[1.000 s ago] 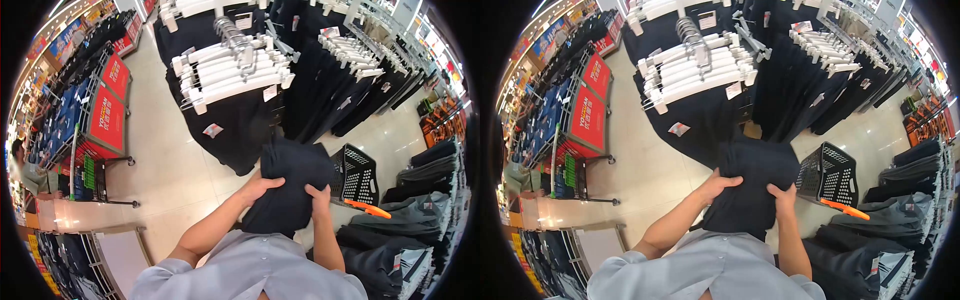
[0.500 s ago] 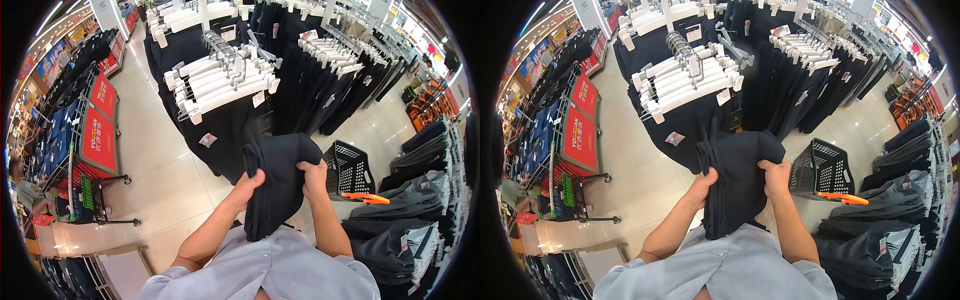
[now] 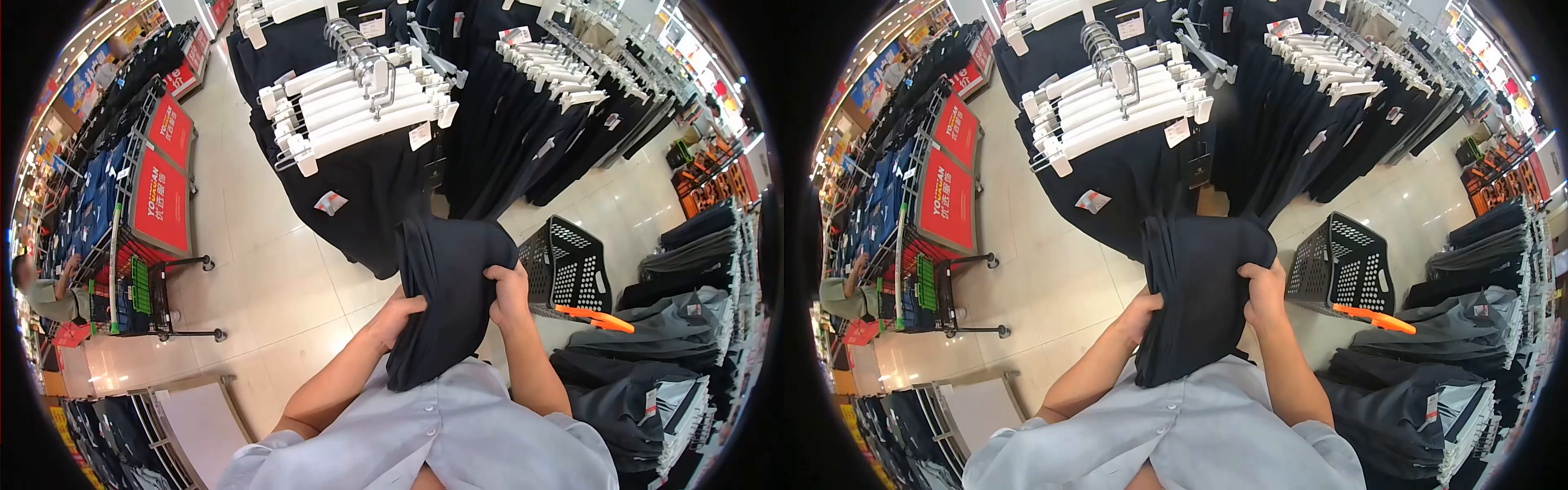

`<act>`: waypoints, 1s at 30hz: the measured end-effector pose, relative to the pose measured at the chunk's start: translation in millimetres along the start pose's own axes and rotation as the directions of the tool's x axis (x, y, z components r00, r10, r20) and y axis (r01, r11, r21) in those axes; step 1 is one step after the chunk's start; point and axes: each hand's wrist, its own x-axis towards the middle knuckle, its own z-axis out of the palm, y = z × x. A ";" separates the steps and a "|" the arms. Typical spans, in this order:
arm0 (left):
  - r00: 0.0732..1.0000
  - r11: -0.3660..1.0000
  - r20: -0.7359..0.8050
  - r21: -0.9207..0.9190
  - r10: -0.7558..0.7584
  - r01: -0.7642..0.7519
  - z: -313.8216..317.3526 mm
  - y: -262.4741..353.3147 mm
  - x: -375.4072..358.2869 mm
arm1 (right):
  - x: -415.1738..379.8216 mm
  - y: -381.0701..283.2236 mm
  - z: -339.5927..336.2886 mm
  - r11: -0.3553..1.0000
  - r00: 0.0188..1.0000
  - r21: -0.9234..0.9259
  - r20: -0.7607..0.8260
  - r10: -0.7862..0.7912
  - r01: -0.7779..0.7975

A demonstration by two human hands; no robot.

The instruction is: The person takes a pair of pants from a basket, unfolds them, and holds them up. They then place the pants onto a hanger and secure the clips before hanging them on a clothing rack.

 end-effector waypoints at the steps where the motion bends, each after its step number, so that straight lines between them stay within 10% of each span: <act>1: 1.000 0.998 0.018 0.058 0.022 -0.023 -1.0 -1.0 3.4 | 2.4 0.1 -6.9 0.999 0.998 -0.001 0.042 0.042 -0.042; 12: 0.996 0.980 0.052 0.192 -0.068 0.057 8.7 7.6 16.8 | 47.8 -45.4 -27.5 0.966 0.952 -0.235 0.256 0.167 -0.106; 17: 0.984 0.945 0.040 -0.274 -0.175 0.179 -26.4 -3.5 43.4 | 31.3 -73.6 -7.6 0.961 0.957 -0.127 0.191 -0.218 0.245; 23: 0.991 0.941 0.089 -0.314 -0.100 0.123 -34.4 19.6 59.5 | -5.3 -92.6 -38.1 0.919 0.887 0.172 0.250 -0.389 0.354; 25: 0.993 0.955 0.106 -0.284 -0.061 0.089 -34.0 35.8 64.2 | -5.6 -89.3 -65.3 0.926 0.742 0.257 0.556 -0.375 0.276; 29: 0.990 0.987 0.138 -0.160 0.012 0.011 -34.6 70.2 71.8 | 15.8 -83.0 -68.2 0.983 -0.113 0.175 0.979 -0.167 0.060; 30: 0.988 0.993 0.151 -0.117 0.029 -0.011 -32.5 77.7 73.4 | 5.3 -81.0 -84.4 0.988 -0.034 0.139 0.990 -0.137 0.066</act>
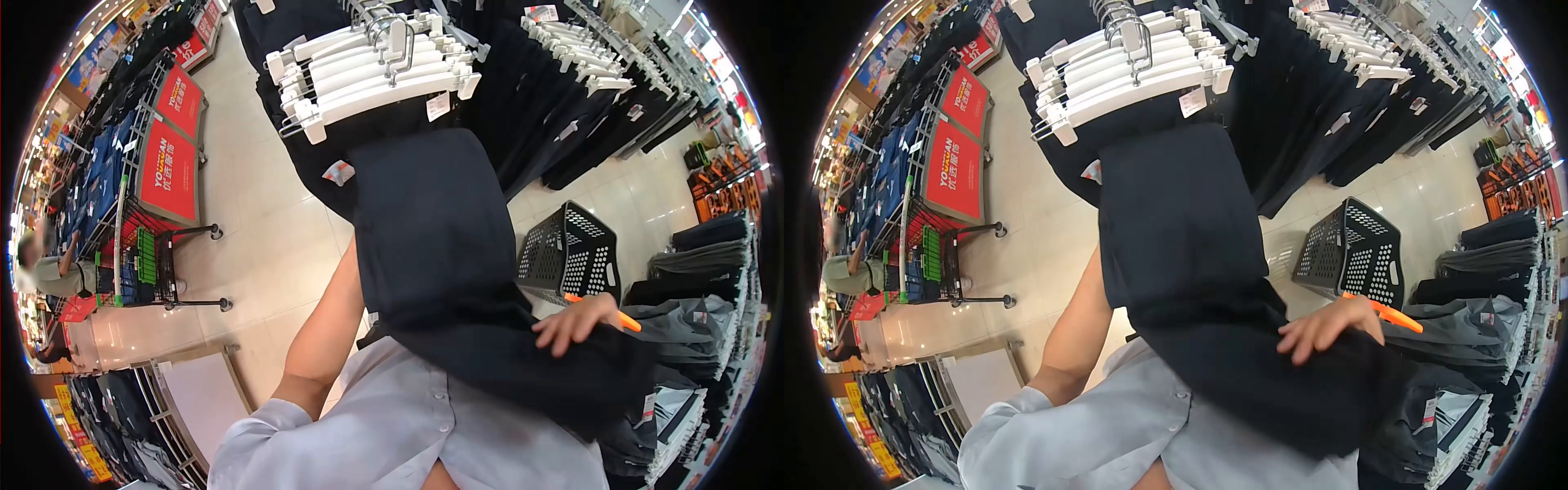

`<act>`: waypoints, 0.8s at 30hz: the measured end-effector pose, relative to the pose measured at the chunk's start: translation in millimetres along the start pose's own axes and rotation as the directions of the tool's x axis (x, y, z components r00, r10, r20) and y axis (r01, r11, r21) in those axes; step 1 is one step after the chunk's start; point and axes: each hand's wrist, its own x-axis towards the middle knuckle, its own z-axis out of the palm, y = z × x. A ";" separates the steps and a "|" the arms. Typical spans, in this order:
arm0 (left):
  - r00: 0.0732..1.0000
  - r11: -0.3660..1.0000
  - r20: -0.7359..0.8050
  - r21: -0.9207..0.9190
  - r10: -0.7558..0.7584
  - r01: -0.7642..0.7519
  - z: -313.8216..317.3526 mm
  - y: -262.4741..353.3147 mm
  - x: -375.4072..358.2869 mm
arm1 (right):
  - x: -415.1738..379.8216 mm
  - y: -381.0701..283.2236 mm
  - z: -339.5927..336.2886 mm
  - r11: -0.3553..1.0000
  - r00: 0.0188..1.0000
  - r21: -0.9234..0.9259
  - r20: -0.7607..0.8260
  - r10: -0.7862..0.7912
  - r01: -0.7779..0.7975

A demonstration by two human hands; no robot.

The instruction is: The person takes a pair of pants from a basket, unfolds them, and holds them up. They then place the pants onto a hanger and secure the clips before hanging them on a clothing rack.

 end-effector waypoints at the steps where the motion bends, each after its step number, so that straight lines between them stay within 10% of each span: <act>1: 1.000 0.999 0.016 0.050 0.010 -0.011 1.9 6.5 1.9 | -16.0 -0.9 10.8 0.999 0.996 0.001 -0.077 0.036 -0.036; 5: 0.994 0.957 0.094 0.280 0.051 -0.076 12.5 25.3 3.9 | -36.3 15.5 26.4 0.974 0.639 -0.046 -0.761 0.109 -0.220; 9: 0.975 0.845 0.214 0.508 0.063 -0.166 29.6 26.4 2.7 | -1.8 23.6 20.1 0.834 0.487 -0.374 -0.860 -0.149 -0.406; 11: 0.954 0.756 0.293 0.609 0.068 -0.241 38.8 20.6 -1.5 | 37.3 33.9 28.8 0.350 0.522 -0.689 -0.716 -0.463 -0.634; 12: 0.937 0.698 0.339 0.653 0.078 -0.295 44.2 15.7 -6.7 | 43.4 34.5 26.5 0.020 0.694 -0.807 -0.520 -0.498 -0.591; 16: 0.882 0.522 0.453 0.726 0.128 -0.449 57.6 0.7 -21.3 | 74.7 13.8 9.4 -0.377 0.874 -0.910 0.034 -0.484 -0.173; 20: 0.853 0.458 0.462 0.721 0.243 -0.520 64.3 -11.5 -31.9 | 114.1 -31.5 16.4 -0.238 0.994 -0.967 -0.072 -0.078 -0.089; 24: 0.904 0.692 0.346 0.589 0.251 -0.418 49.1 -12.6 -38.6 | 140.5 -36.0 10.7 0.407 0.816 -0.766 -0.573 -0.079 -0.498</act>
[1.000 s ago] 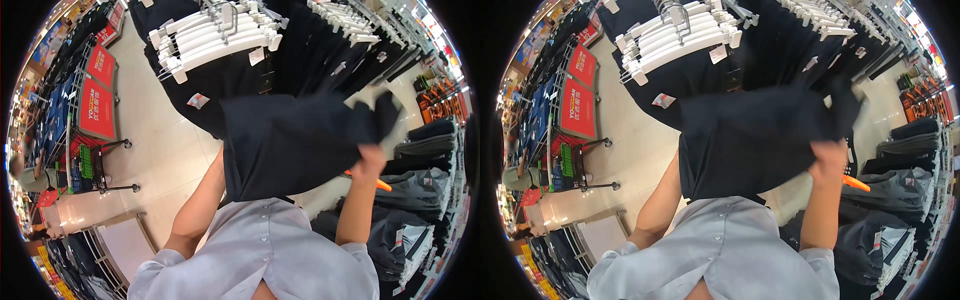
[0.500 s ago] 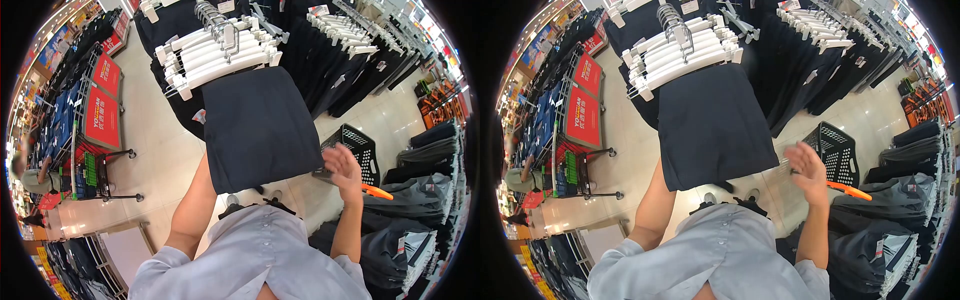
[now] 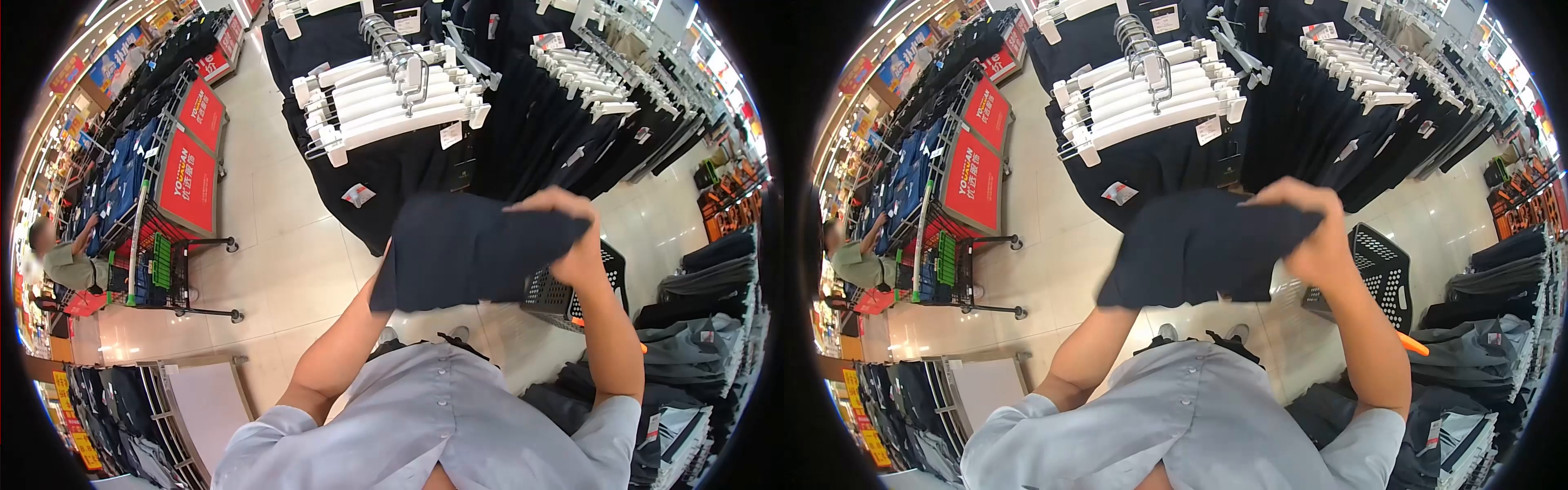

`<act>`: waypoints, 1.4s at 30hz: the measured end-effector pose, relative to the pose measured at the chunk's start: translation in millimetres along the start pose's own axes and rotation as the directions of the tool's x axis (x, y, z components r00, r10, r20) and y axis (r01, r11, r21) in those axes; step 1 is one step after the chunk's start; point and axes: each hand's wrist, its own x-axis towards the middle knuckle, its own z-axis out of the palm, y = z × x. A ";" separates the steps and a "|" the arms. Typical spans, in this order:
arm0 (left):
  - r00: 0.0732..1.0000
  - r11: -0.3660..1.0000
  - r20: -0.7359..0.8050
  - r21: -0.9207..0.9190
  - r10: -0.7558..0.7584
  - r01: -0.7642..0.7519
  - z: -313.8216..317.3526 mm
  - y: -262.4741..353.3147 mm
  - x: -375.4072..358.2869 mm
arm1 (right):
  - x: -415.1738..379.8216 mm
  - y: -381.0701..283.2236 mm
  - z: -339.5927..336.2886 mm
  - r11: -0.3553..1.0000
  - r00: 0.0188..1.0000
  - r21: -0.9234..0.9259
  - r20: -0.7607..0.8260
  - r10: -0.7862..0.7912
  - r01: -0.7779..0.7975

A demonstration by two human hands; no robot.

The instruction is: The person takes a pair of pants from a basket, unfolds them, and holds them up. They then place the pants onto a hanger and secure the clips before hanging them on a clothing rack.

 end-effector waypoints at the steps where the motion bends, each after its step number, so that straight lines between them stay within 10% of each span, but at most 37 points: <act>1: 0.993 0.870 0.026 -0.480 -0.118 0.116 -16.9 -30.2 -7.2 | 6.4 9.6 -2.1 0.998 0.986 -0.055 -0.161 -0.040 0.031; 2: 0.972 0.512 0.110 -0.834 -0.210 0.204 -28.1 -50.4 -14.8 | 14.0 29.8 -3.3 0.992 0.945 -0.117 -0.316 -0.087 0.052; 4: 0.946 0.504 0.151 -0.816 -0.288 0.284 -34.5 -58.7 -36.2 | 31.7 15.6 0.8 0.783 0.813 0.616 -0.414 0.410 -0.081; 9: 0.895 0.893 -0.164 -0.260 -0.415 0.367 -32.3 -61.7 -46.4 | 41.7 28.7 -8.4 0.407 0.764 0.892 -0.122 0.634 -0.195; 15: 0.916 0.997 -0.400 0.074 0.025 0.005 -19.4 -39.7 -28.5 | 22.3 43.5 15.9 0.316 0.748 0.928 -0.065 0.661 -0.199; 19: 0.845 0.987 -0.534 0.148 0.031 0.058 -9.3 -8.6 -23.8 | 5.0 53.6 23.8 0.215 0.735 0.973 -0.088 0.673 -0.080; 22: 0.938 0.934 -0.347 -0.329 0.017 -0.139 -7.3 -4.9 -20.5 | -11.1 60.3 32.9 0.147 0.755 0.989 -0.117 0.645 0.028; 26: 0.979 0.849 -0.144 -0.526 -0.146 0.050 -35.1 -13.2 -5.1 | -33.9 81.9 39.8 0.017 0.839 0.996 -0.084 0.537 0.089; 31: 0.954 0.955 -0.036 -0.021 -0.296 0.296 -33.2 16.3 12.9 | -51.0 120.7 44.7 -0.042 0.870 0.992 -0.083 0.485 0.118; 34: 0.988 0.928 -0.026 0.340 -0.151 0.151 -29.8 20.4 22.8 | -60.0 141.2 44.0 -0.068 0.914 0.990 -0.088 0.397 0.124; 38: 0.953 0.956 0.271 0.288 -0.139 0.057 -12.9 30.6 26.3 | -67.6 165.7 32.4 0.127 0.905 0.974 -0.222 0.364 0.187; 42: 0.986 0.923 -0.022 0.349 -0.167 0.165 26.1 33.8 27.6 | -57.6 153.0 21.6 0.194 0.911 0.968 -0.221 0.348 0.161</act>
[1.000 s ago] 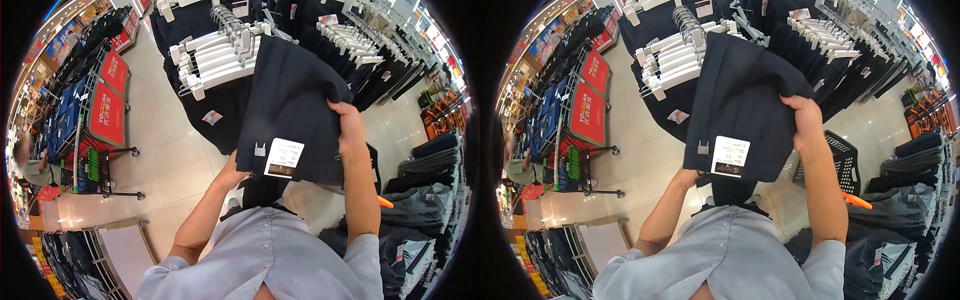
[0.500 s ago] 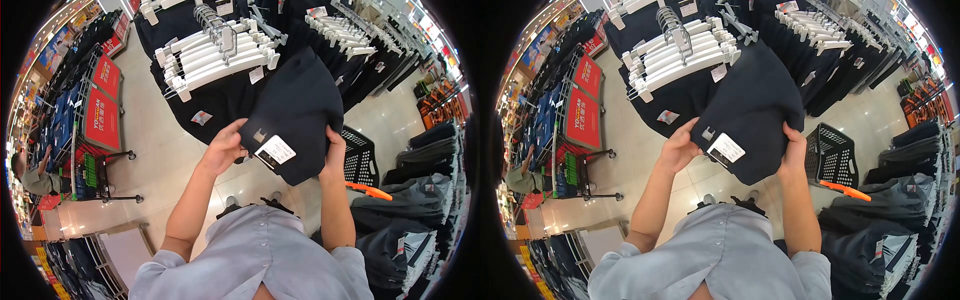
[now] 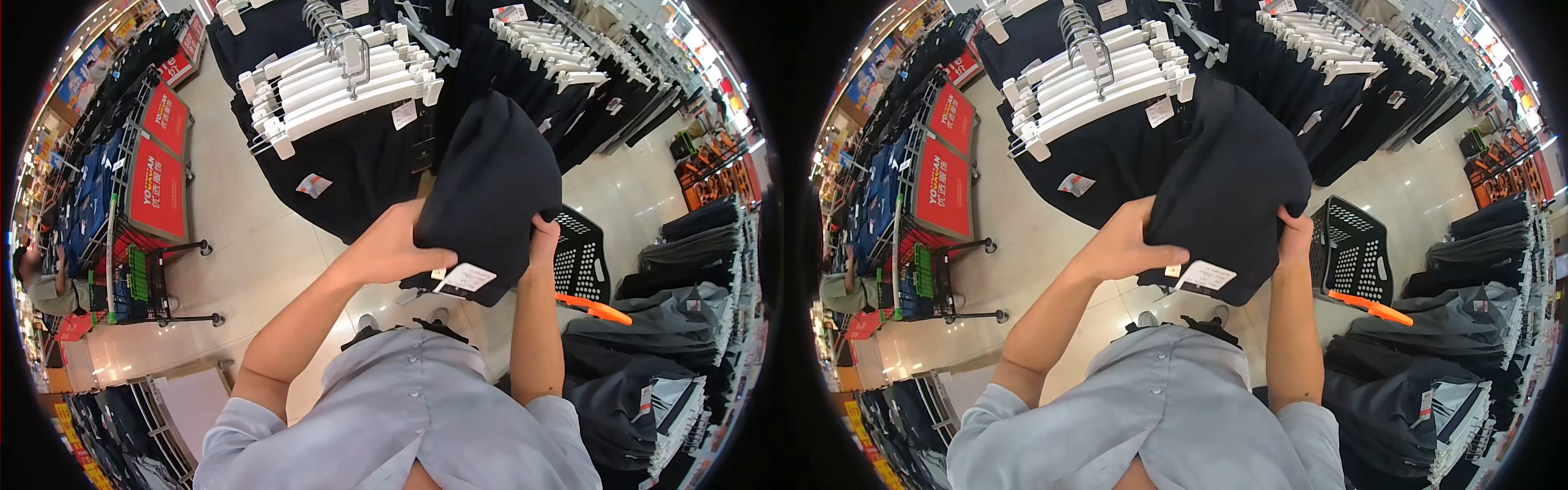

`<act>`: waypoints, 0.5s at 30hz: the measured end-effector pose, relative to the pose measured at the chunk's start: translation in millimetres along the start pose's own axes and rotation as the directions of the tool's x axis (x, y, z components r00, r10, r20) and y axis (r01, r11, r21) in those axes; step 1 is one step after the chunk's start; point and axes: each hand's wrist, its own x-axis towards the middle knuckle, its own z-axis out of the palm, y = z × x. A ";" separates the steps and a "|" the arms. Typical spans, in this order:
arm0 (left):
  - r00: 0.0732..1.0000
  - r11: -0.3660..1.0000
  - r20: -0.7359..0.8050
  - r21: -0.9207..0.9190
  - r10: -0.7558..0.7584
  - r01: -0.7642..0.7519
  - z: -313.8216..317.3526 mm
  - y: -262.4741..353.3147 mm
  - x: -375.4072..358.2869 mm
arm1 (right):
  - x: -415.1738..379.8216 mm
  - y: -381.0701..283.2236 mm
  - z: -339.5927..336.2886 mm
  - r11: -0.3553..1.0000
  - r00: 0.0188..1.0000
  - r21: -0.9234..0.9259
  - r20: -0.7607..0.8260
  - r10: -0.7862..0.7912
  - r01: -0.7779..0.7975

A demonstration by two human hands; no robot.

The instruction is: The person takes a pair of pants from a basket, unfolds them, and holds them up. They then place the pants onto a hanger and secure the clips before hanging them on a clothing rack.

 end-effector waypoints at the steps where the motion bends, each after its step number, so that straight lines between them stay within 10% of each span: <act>1: 0.998 0.999 -0.055 0.042 0.002 0.000 3.2 -0.2 0.9 | 2.8 -1.6 7.9 0.999 0.998 -0.017 -0.052 0.030 -0.031; 9: 0.916 0.913 -0.328 -0.400 -0.231 0.087 12.1 26.3 8.6 | 9.2 23.2 21.9 0.793 0.819 -0.330 -0.466 0.334 -0.511; 10: 0.918 0.884 -0.316 -0.462 -0.238 0.070 9.5 26.4 11.2 | 6.6 26.0 11.8 0.686 0.853 -0.521 -0.418 0.313 -0.507; 12: 0.924 0.811 -0.286 -0.584 -0.253 0.041 2.9 21.9 16.5 | -25.1 31.1 2.2 0.953 0.945 0.000 -0.128 0.299 -0.302; 15: 0.913 0.697 -0.229 -0.713 -0.338 0.080 2.4 -0.5 18.3 | -32.2 31.1 -5.0 0.908 0.864 -0.410 -0.483 -0.141 -0.081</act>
